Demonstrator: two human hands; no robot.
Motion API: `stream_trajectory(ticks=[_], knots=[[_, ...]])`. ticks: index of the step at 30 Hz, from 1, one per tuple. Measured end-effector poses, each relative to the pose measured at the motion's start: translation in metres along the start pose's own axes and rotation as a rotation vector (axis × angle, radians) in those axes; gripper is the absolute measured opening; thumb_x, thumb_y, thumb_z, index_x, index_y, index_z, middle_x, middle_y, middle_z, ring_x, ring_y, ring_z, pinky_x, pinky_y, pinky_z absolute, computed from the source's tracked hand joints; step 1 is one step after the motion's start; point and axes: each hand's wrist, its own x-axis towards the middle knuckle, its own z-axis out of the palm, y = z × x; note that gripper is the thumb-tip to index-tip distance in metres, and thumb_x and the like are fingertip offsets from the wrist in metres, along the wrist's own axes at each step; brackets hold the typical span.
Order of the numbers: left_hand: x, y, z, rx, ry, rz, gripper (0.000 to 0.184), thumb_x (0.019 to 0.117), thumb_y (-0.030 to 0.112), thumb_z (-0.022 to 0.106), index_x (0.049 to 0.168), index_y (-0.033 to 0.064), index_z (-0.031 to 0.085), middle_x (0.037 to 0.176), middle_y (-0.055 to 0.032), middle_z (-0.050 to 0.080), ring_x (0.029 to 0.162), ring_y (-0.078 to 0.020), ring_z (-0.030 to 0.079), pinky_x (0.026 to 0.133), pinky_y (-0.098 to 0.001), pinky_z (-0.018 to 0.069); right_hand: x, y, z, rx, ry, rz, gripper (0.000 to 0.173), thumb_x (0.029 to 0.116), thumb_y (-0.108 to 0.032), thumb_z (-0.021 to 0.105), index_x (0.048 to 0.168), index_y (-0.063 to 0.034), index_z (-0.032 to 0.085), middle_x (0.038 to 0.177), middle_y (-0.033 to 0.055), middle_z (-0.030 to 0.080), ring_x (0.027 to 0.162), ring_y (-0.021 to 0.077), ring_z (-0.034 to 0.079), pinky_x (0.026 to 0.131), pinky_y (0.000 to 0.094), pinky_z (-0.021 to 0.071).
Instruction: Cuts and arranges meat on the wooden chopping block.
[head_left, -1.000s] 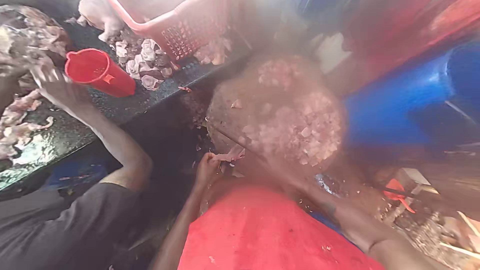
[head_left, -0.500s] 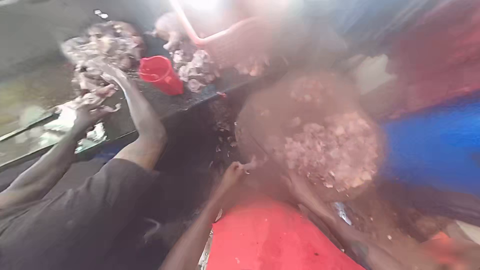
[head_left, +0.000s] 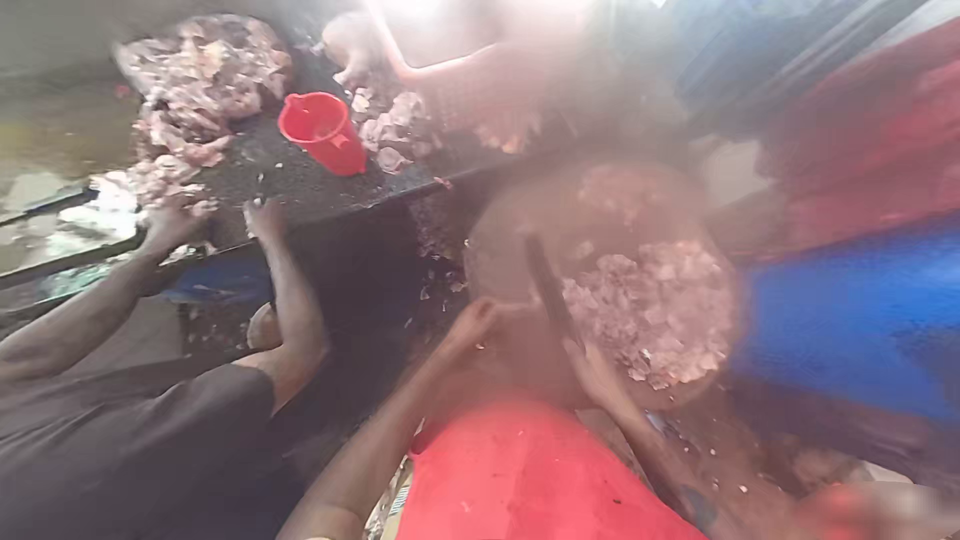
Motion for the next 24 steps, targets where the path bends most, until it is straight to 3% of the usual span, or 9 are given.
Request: stream_trajectory(ticks=[2, 5, 9, 10, 12, 15, 18, 22, 24], knots=[[0.009, -0.006, 0.003, 0.305, 0.113, -0.122, 0.055, 0.0979, 0.053, 0.062, 0.141, 0.0188, 0.054, 0.116, -0.0149, 0.072, 0.107, -0.0336, 0.07, 0.094, -0.0589, 0.0541, -0.009, -0.029, -0.01, 0.112, 0.093, -0.189, 0.047, 0.1071, -0.045, 0.045, 0.124, -0.0048, 0.061, 0.078, 0.0047, 0.061, 0.065, 0.016, 0.06, 0.065, 0.0401, 0.0554], [0.011, -0.028, 0.003, 0.269, 0.146, -0.12, 0.054, 0.0991, 0.049, 0.063, 0.137, 0.0124, 0.053, 0.097, -0.0134, 0.07, 0.087, -0.0296, 0.069, 0.081, -0.0524, 0.0562, -0.015, -0.053, -0.002, 0.197, 0.131, -0.35, 0.047, 0.1061, -0.041, 0.046, 0.13, -0.0023, 0.06, 0.084, 0.0045, 0.065, 0.072, 0.0128, 0.063, 0.071, 0.0363, 0.0569], [0.005, -0.047, 0.012, 0.056, 0.155, -0.059, 0.047, 0.0978, 0.041, 0.069, 0.127, 0.006, 0.058, 0.085, -0.0069, 0.068, 0.069, -0.0172, 0.065, 0.068, -0.039, 0.0576, 0.01, -0.022, 0.024, -0.181, -0.137, -0.055, 0.05, 0.1064, -0.049, 0.047, 0.13, -0.0078, 0.064, 0.101, 0.0149, 0.07, 0.093, 0.0285, 0.068, 0.088, 0.0527, 0.0542], [0.004, -0.049, 0.013, 0.046, 0.161, -0.053, 0.046, 0.0979, 0.04, 0.069, 0.127, 0.0058, 0.058, 0.086, -0.0065, 0.068, 0.07, -0.0166, 0.066, 0.069, -0.0384, 0.0579, 0.019, -0.011, 0.029, -0.193, -0.222, 0.018, 0.05, 0.1071, -0.049, 0.046, 0.116, -0.0028, 0.063, 0.093, 0.0157, 0.064, 0.086, 0.0298, 0.064, 0.082, 0.0527, 0.0516], [0.003, -0.05, 0.013, 0.029, 0.177, -0.025, 0.042, 0.099, 0.035, 0.068, 0.128, 0.0061, 0.058, 0.091, -0.007, 0.07, 0.074, -0.0164, 0.069, 0.072, -0.0377, 0.0597, 0.02, -0.011, 0.024, -0.192, -0.238, 0.049, 0.052, 0.1073, -0.051, 0.044, 0.107, -0.0016, 0.061, 0.086, 0.0141, 0.06, 0.079, 0.0285, 0.062, 0.076, 0.0508, 0.0516], [-0.005, -0.065, 0.017, -0.007, 0.189, 0.026, 0.041, 0.0977, 0.031, 0.07, 0.13, 0.0079, 0.059, 0.104, -0.0087, 0.07, 0.086, -0.0165, 0.069, 0.081, -0.038, 0.0592, -0.012, -0.036, 0.011, -0.086, -0.074, -0.133, 0.05, 0.1058, -0.048, 0.048, 0.128, -0.0058, 0.064, 0.095, 0.0113, 0.069, 0.086, 0.0232, 0.067, 0.083, 0.0471, 0.0557], [-0.005, -0.069, 0.022, 0.013, 0.225, 0.02, 0.043, 0.0958, 0.031, 0.072, 0.13, 0.0083, 0.059, 0.104, -0.0082, 0.071, 0.088, -0.0165, 0.07, 0.082, -0.0382, 0.0593, -0.021, -0.046, 0.022, 0.056, 0.027, -0.325, 0.047, 0.1039, -0.041, 0.052, 0.125, -0.0018, 0.066, 0.097, 0.0104, 0.072, 0.087, 0.0158, 0.068, 0.083, 0.0382, 0.0573], [-0.004, -0.042, 0.023, 0.284, 0.241, -0.038, 0.048, 0.0973, 0.042, 0.067, 0.131, 0.0094, 0.061, 0.102, -0.0121, 0.072, 0.09, -0.0274, 0.071, 0.085, -0.0511, 0.0571, 0.012, -0.006, 0.044, -0.036, -0.329, 0.007, 0.044, 0.1081, -0.044, 0.047, 0.109, -0.0026, 0.062, 0.085, 0.0103, 0.059, 0.075, 0.0212, 0.059, 0.073, 0.0437, 0.0509], [0.001, -0.024, 0.019, 0.334, 0.219, -0.013, 0.046, 0.0999, 0.045, 0.063, 0.13, 0.0104, 0.062, 0.104, -0.0122, 0.073, 0.093, -0.0284, 0.072, 0.087, -0.0533, 0.0564, 0.017, 0.014, 0.039, 0.046, -0.324, 0.117, 0.047, 0.1079, -0.046, 0.047, 0.109, -0.0015, 0.061, 0.082, 0.0095, 0.057, 0.071, 0.0209, 0.057, 0.07, 0.0432, 0.0507]])
